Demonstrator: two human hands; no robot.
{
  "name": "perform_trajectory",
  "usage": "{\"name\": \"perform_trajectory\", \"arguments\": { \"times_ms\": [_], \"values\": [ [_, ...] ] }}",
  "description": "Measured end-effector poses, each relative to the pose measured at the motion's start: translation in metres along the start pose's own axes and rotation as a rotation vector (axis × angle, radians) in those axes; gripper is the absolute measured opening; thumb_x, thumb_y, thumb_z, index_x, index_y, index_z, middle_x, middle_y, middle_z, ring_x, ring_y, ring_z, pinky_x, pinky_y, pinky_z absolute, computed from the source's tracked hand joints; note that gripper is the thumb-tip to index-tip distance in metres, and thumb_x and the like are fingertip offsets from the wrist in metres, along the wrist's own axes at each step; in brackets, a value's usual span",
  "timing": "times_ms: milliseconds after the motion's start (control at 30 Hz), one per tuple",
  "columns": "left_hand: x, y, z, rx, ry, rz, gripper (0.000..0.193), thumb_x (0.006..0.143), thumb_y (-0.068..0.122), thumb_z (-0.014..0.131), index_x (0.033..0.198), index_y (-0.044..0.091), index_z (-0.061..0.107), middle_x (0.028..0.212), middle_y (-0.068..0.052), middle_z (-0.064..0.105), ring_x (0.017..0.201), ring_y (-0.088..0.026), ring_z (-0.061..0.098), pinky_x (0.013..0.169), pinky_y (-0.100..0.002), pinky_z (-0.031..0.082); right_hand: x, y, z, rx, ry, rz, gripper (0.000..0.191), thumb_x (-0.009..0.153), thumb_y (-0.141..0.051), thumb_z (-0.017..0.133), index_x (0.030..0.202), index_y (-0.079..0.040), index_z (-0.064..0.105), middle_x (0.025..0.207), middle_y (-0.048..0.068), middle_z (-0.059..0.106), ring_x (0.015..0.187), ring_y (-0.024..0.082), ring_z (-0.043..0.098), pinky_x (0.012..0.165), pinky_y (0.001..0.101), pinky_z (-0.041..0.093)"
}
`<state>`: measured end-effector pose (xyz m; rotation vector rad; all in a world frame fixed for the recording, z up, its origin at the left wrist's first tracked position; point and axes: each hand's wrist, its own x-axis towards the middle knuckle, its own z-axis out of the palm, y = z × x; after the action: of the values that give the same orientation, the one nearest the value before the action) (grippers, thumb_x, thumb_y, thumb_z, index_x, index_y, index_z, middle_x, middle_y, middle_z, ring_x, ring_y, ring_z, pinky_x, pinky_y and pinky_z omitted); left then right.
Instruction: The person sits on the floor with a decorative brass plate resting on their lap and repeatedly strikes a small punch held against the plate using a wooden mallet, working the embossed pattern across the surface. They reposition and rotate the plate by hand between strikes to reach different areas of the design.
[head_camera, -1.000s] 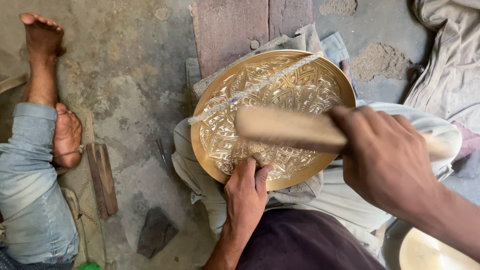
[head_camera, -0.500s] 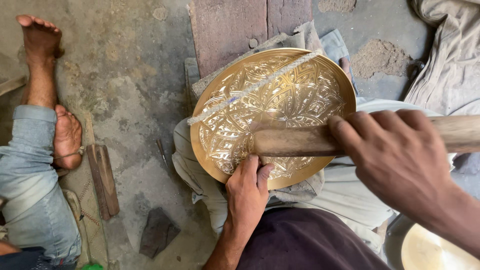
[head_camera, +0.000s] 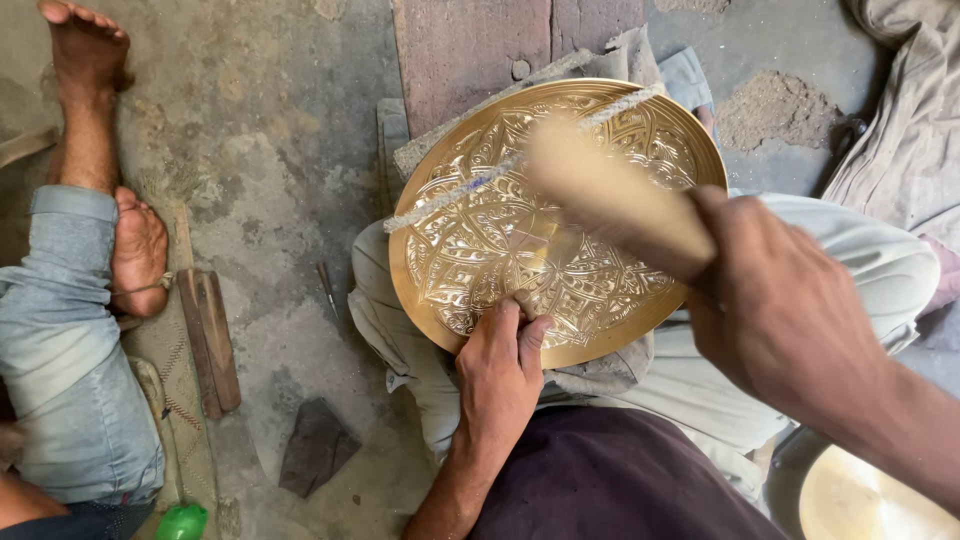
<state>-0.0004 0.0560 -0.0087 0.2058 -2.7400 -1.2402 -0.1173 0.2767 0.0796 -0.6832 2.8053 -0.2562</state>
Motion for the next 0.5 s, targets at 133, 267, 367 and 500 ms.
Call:
{"name": "perform_trajectory", "arguments": {
  "times_ms": [133, 267, 367, 500],
  "values": [
    [0.001, -0.002, 0.000, 0.025, -0.022, 0.007, 0.024, 0.102, 0.022, 0.069, 0.105, 0.001, 0.057, 0.089, -0.015, 0.064, 0.077, -0.036, 0.066, 0.066, -0.045, 0.052, 0.002, -0.003, 0.000, -0.309, 0.116, -0.149, 0.047, 0.084, -0.008, 0.062, 0.130, -0.015, 0.061, 0.107, 0.008, 0.075, 0.090, 0.025, 0.073, 0.087, 0.0451, 0.057],
    [0.005, -0.004, -0.001, 0.025, -0.046, -0.010, 0.024, 0.100, 0.022, 0.069, 0.106, 0.001, 0.058, 0.087, -0.014, 0.065, 0.076, -0.036, 0.067, 0.065, -0.046, 0.052, -0.001, 0.002, 0.009, -0.082, 0.011, 0.048, 0.051, 0.094, -0.017, 0.063, 0.143, -0.006, 0.056, 0.111, 0.013, 0.071, 0.089, 0.024, 0.069, 0.079, 0.0373, 0.055],
    [0.005, -0.003, -0.001, 0.017, -0.053, -0.030, 0.024, 0.099, 0.022, 0.070, 0.104, 0.002, 0.057, 0.085, -0.014, 0.065, 0.075, -0.036, 0.067, 0.065, -0.046, 0.051, -0.004, 0.008, 0.013, -0.425, 0.020, -0.112, 0.034, 0.100, -0.021, 0.061, 0.135, -0.019, 0.063, 0.109, 0.004, 0.075, 0.087, 0.019, 0.070, 0.083, 0.0368, 0.055],
    [0.004, -0.003, 0.000, -0.023, -0.013, -0.001, 0.023, 0.100, 0.020, 0.069, 0.103, 0.002, 0.056, 0.087, -0.015, 0.064, 0.077, -0.036, 0.067, 0.066, -0.045, 0.052, -0.003, 0.005, 0.009, -0.064, 0.099, 0.044, 0.047, 0.092, -0.015, 0.061, 0.138, -0.006, 0.059, 0.105, 0.010, 0.070, 0.089, 0.022, 0.069, 0.084, 0.0372, 0.055]
  ]
}}
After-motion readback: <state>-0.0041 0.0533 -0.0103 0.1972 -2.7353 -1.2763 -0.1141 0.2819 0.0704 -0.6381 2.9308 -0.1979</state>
